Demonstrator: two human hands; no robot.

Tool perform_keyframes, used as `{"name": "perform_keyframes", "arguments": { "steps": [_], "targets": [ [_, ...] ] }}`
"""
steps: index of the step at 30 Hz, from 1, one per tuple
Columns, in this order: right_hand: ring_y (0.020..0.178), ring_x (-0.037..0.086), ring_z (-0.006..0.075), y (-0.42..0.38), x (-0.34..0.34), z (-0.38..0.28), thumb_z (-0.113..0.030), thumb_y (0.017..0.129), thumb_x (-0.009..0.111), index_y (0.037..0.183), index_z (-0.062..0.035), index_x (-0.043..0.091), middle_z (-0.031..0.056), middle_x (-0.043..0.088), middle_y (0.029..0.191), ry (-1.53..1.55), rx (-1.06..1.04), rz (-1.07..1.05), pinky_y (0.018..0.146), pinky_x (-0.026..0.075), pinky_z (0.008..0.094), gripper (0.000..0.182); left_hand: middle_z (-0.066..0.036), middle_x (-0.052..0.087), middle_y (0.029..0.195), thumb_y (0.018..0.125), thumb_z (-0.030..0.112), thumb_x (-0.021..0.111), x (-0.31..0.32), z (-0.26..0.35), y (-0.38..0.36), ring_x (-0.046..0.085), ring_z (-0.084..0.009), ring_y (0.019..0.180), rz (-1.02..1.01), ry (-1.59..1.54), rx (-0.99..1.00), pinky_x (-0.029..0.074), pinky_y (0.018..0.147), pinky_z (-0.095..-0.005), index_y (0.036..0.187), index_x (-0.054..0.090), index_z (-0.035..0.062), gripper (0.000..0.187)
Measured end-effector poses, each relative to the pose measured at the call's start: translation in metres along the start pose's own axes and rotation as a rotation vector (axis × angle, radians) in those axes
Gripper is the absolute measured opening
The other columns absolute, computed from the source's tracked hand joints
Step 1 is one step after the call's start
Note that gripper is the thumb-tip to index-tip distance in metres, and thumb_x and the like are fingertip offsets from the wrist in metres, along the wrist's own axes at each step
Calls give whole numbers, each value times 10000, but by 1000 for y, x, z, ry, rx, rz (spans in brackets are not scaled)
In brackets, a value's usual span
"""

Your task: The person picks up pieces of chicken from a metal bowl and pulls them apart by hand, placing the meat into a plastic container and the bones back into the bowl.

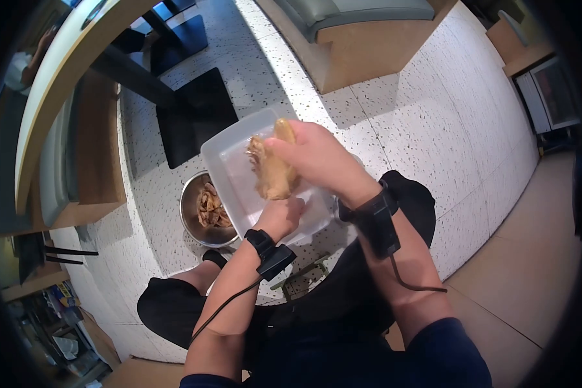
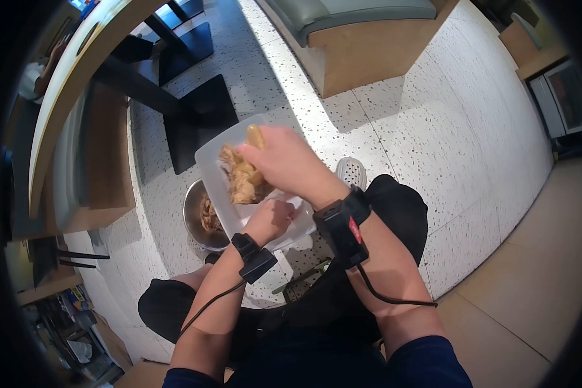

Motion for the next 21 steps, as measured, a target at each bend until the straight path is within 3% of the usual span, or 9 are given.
{"name": "perform_keyframes", "arguments": {
  "steps": [3, 6, 8, 10, 13, 14, 16, 18, 21],
  "targets": [
    [857, 687, 434, -1, -4, -4, -302, 953, 641, 981, 48, 673, 260, 706, 908, -42, -42, 5, 777, 542, 467, 353, -208, 695, 888, 808, 84, 659, 6, -1, 1, 663, -414, 883, 84, -44, 64, 527, 802, -488, 875, 706, 14, 107],
    [865, 674, 461, -1, -6, -7, -301, 953, 631, 974, 46, 673, 271, 699, 903, -32, -70, -4, 775, 534, 488, 350, -187, 684, 1076, 928, 110, 533, 9, -4, 1, 695, -381, 957, -25, 36, 35, 571, 841, -465, 1049, 693, 71, 204],
    [861, 670, 464, 0, -8, -8, -300, 954, 627, 972, 47, 673, 273, 696, 897, -6, -69, -4, 774, 532, 490, 350, -202, 685, 961, 894, 94, 585, 11, -2, 4, 675, -408, 908, 45, -15, 61, 546, 816, -480, 957, 692, 34, 138],
    [824, 685, 190, 0, -11, -7, -265, 985, 633, 1093, 34, 682, 128, 737, 935, -40, -26, -46, 779, 547, 344, 322, -217, 686, 847, 860, 79, 637, 17, -2, 7, 656, -434, 860, 119, -70, 91, 522, 790, -495, 865, 691, -3, 98],
    [814, 669, 181, -1, -13, -11, -268, 984, 636, 1058, 36, 674, 122, 729, 917, -30, -34, -28, 772, 540, 344, 315, -221, 676, 824, 882, 75, 635, 19, -6, 7, 647, -446, 861, 134, -99, 64, 522, 786, -497, 860, 681, -11, 100],
    [814, 669, 181, -2, -12, -12, -268, 984, 636, 1058, 36, 674, 122, 729, 917, -30, -36, -29, 772, 540, 344, 315, -216, 672, 816, 878, 76, 657, 14, -3, 4, 654, -428, 847, 156, -89, 106, 528, 774, -478, 862, 683, -10, 91],
    [887, 666, 475, -1, -14, -11, -307, 952, 629, 991, 46, 662, 280, 694, 906, -20, -31, -15, 785, 531, 489, 357, -212, 667, 808, 874, 77, 679, -11, 5, -4, 661, -411, 834, 190, -67, 153, 533, 761, -459, 865, 684, -9, 86],
    [880, 679, 437, 0, -13, -6, -300, 959, 630, 1013, 47, 663, 259, 702, 915, -21, -9, -9, 786, 536, 465, 353, -172, 650, 770, 869, 80, 727, -66, 24, -31, 665, -349, 764, 211, -147, -106, 540, 719, -416, 890, 680, -5, 99],
    [862, 695, 334, 0, -4, 3, -285, 976, 632, 1062, 46, 665, 202, 718, 938, 106, 70, -38, 786, 543, 409, 343, -113, 653, 752, 873, 31, 703, -131, 15, -90, 654, -233, 695, 472, -154, -212, 531, 666, -354, 900, 664, -7, 60]
  ]
}}
Point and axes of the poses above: each hand's wrist, its own y-axis towards the middle knuckle, its own x-axis out of the palm, z = x × y, the point moved 1 cm from there along y, towards the middle knuckle
